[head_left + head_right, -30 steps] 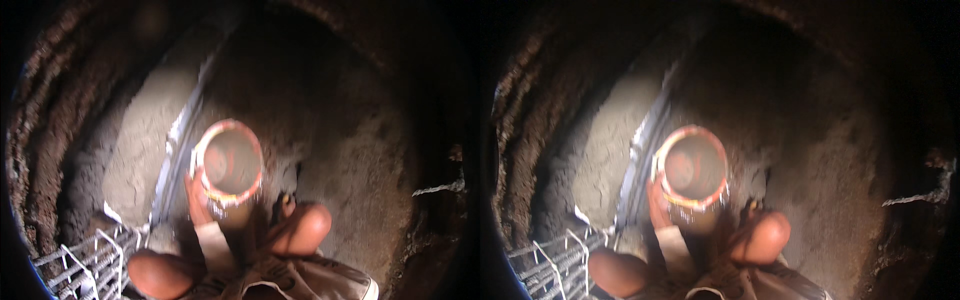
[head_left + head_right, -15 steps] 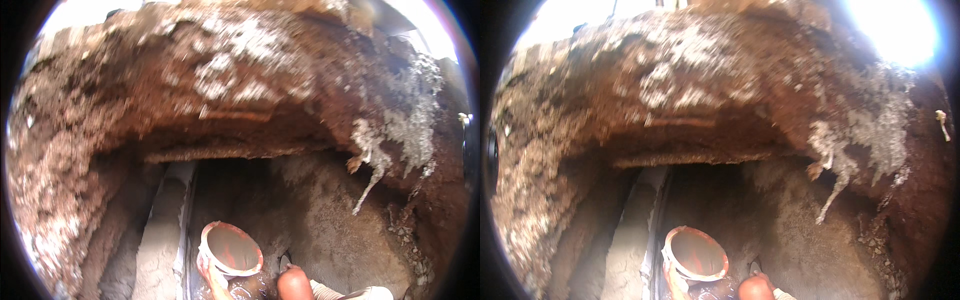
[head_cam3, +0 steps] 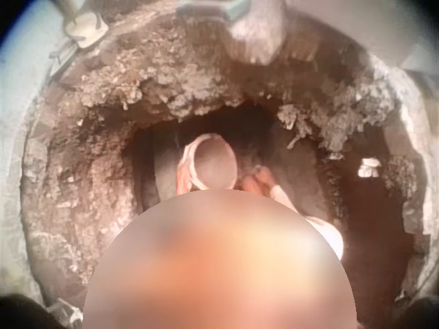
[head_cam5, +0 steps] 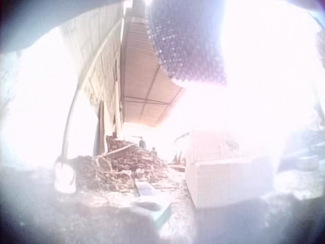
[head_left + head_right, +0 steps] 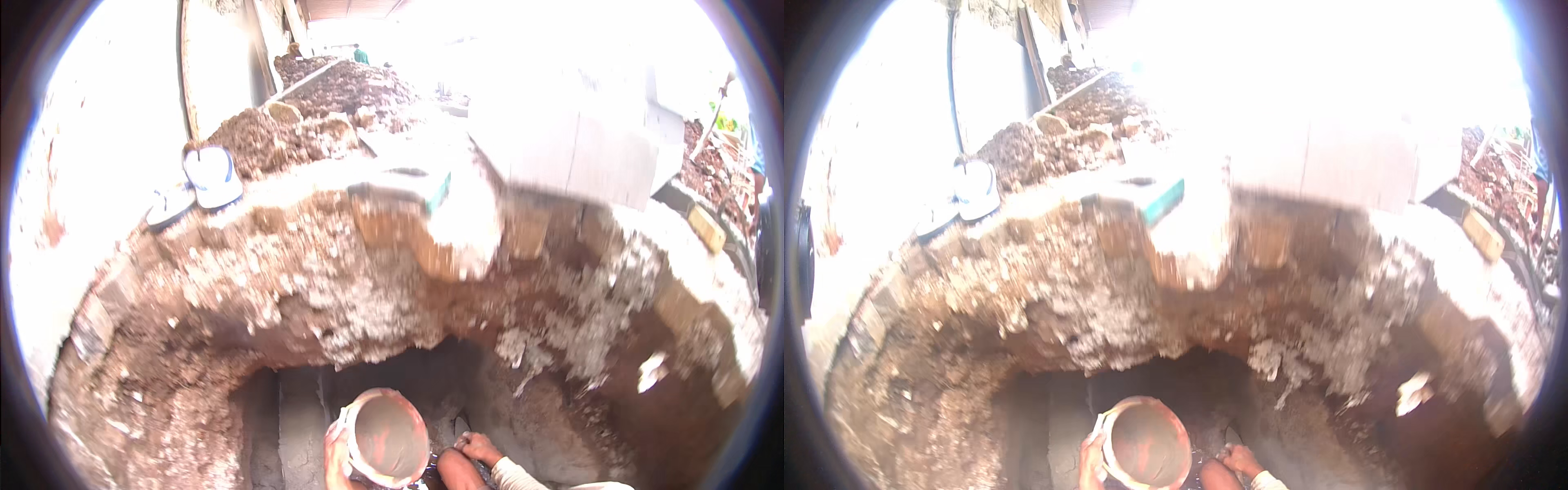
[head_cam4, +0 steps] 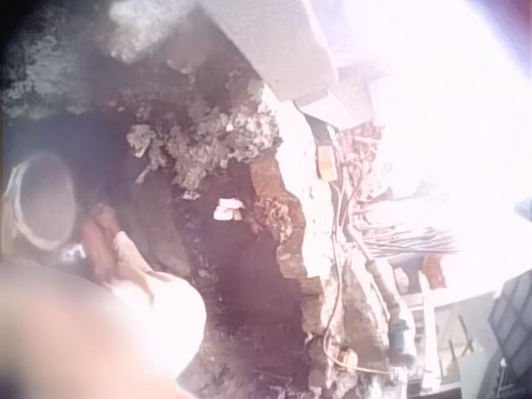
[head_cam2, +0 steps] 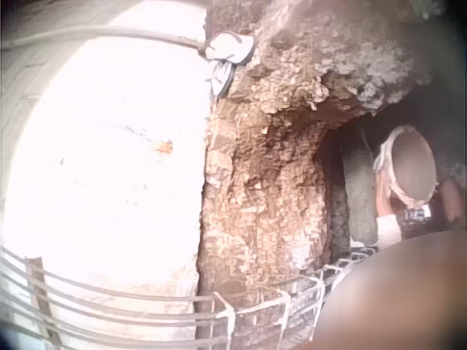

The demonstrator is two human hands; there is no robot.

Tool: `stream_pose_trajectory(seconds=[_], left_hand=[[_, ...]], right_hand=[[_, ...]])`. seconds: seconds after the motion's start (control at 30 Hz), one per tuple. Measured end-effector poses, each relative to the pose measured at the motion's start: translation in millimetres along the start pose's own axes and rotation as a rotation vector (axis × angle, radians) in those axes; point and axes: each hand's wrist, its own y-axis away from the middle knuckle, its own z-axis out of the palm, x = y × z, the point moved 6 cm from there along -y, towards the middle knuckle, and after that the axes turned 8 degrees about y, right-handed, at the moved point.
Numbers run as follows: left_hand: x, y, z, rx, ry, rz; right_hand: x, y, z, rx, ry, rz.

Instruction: The person scoops cement from a bucket and spreads it on the base of a foundation pit using a trowel. Then, the person picks up a concrete block, places it into the pit, and adjusts its position. The person uses a hand saw to cut another block and places it into the pit as well.

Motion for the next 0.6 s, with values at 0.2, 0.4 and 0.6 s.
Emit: stream_pose_trajectory(seconds=[0.2, 0.4, 0.6], left_hand=[[193.1, 71.4, 21.9, -0.087, -0.148, -0.056], [392.1, 182.1, 41.5, 0.07, -0.162, -0.106], [574.9, 247.4, 87.3, 0.317, -0.008, 0.212]], right_hand=[[-45.3, 71.3, -46.9, -0.254, -0.045, 0.033], [-140.3, 183.2, -106.8, -0.62, 0.015, -0.314], [-138.0, 224.4, -111.8, -0.641, 0.086, -0.361]])
